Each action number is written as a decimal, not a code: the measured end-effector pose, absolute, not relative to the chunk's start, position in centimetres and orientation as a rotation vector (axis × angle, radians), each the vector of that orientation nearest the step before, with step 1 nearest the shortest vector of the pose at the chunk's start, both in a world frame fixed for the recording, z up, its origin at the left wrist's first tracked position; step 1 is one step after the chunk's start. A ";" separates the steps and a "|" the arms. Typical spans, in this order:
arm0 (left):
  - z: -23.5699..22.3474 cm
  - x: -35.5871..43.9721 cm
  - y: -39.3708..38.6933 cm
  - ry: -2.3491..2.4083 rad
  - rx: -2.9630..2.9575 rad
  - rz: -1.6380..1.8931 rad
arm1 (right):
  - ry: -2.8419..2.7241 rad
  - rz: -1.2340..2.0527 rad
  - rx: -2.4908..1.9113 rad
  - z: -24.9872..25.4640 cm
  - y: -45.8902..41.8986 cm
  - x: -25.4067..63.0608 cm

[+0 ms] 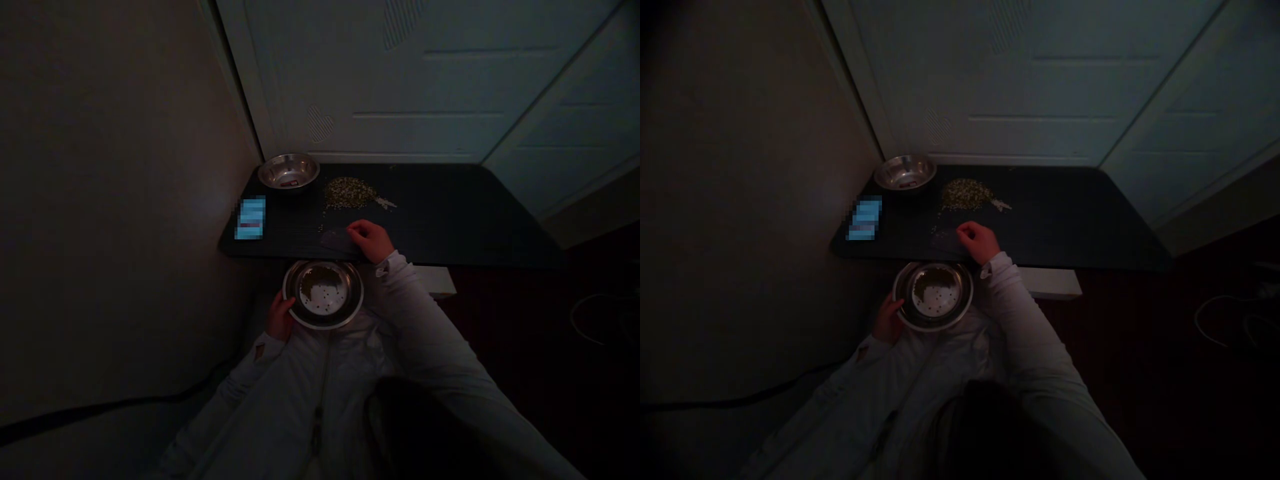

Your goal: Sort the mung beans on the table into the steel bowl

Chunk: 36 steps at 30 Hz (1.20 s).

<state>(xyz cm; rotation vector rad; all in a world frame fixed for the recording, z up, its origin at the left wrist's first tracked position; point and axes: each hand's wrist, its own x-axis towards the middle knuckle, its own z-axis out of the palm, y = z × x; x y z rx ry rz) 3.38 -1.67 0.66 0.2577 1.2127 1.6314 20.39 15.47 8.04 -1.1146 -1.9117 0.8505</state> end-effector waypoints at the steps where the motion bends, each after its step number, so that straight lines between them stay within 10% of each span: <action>1: 0.6 3.4 -1.7 1.213 0.265 1.635 | -1.936 0.864 -1.110 8.0 15.5 20.4; 36: 1.4 3.6 -1.6 1.196 0.214 1.655 | -1.620 1.117 -1.021 8.2 15.6 18.7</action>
